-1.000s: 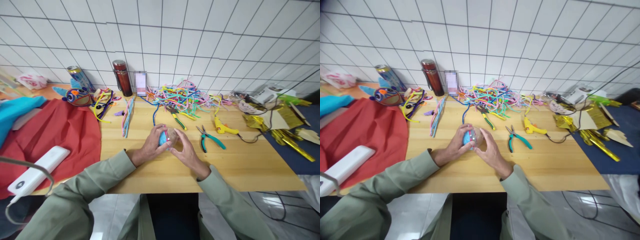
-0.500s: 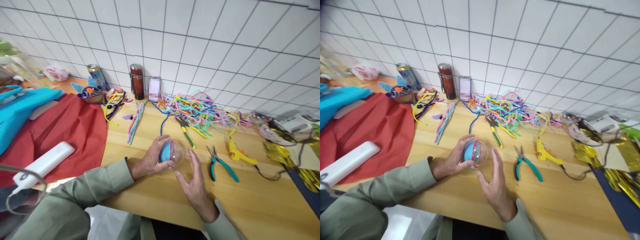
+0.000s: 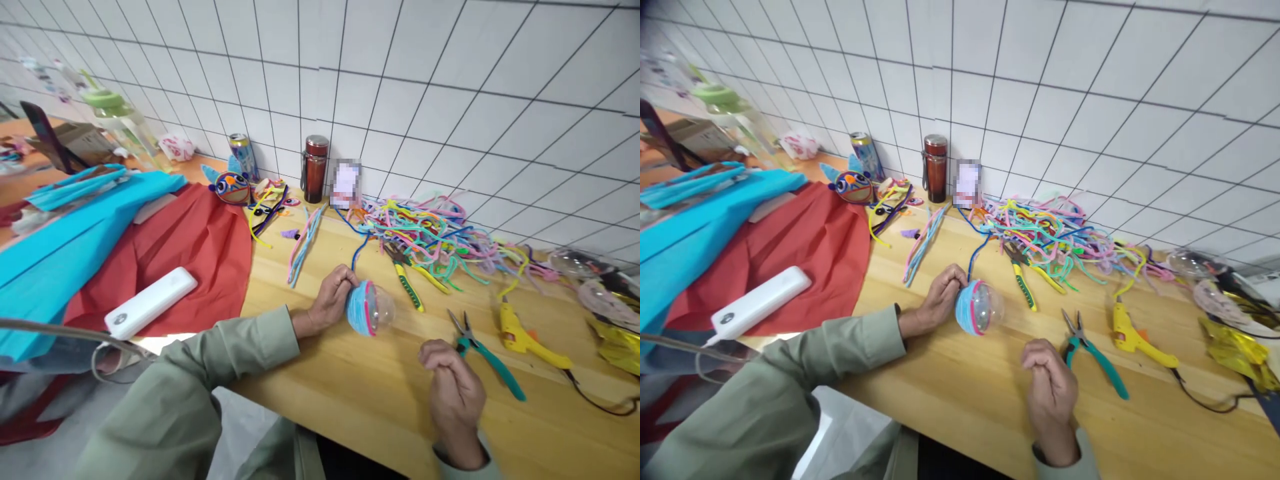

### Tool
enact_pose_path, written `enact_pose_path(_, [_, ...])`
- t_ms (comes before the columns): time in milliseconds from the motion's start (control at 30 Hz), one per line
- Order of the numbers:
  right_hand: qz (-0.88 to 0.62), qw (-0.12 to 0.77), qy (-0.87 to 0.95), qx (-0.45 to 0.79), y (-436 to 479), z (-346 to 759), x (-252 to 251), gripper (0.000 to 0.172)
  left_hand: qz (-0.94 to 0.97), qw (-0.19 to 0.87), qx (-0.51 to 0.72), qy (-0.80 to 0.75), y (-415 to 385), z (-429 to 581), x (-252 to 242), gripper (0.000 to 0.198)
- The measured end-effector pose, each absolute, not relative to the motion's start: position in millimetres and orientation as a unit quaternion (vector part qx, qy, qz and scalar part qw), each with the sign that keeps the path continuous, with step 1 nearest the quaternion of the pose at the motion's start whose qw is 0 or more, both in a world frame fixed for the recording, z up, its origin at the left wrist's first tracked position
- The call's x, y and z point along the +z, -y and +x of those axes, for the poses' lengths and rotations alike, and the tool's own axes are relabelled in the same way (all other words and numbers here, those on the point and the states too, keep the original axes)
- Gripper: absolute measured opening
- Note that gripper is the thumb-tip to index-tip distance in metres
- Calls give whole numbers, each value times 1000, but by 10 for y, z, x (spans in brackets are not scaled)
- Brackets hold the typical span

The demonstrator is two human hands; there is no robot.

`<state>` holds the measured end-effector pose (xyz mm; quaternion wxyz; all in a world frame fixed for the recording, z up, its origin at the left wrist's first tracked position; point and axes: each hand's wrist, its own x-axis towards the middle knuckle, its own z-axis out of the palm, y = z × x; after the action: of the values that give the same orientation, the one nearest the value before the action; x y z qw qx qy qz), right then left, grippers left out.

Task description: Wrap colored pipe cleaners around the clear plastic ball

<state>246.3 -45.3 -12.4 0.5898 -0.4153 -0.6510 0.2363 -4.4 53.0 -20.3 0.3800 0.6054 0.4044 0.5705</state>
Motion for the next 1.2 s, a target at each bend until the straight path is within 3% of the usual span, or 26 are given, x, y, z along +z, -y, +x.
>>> enact_pose_path(367, [-571, 530, 592, 209, 210, 2527, -299, 24, 574, 461, 544, -402, -576, 45, -250, 21])
enact_pose_path(700, [-556, 512, 625, 194, 209, 2434, -338, 22, 597, 475, 504, -405, -530, 11, -208, 33])
enact_pose_path(1000, [-546, 460, 661, 231, 366, 2251, -208, 26, 743, 319, 501, -307, -354, -67, -247, 65])
enact_pose_path(1200, [-513, 431, 699, 250, 533, 2306, -34, 25, 772, 282, 462, -332, -308, -103, -312, 69])
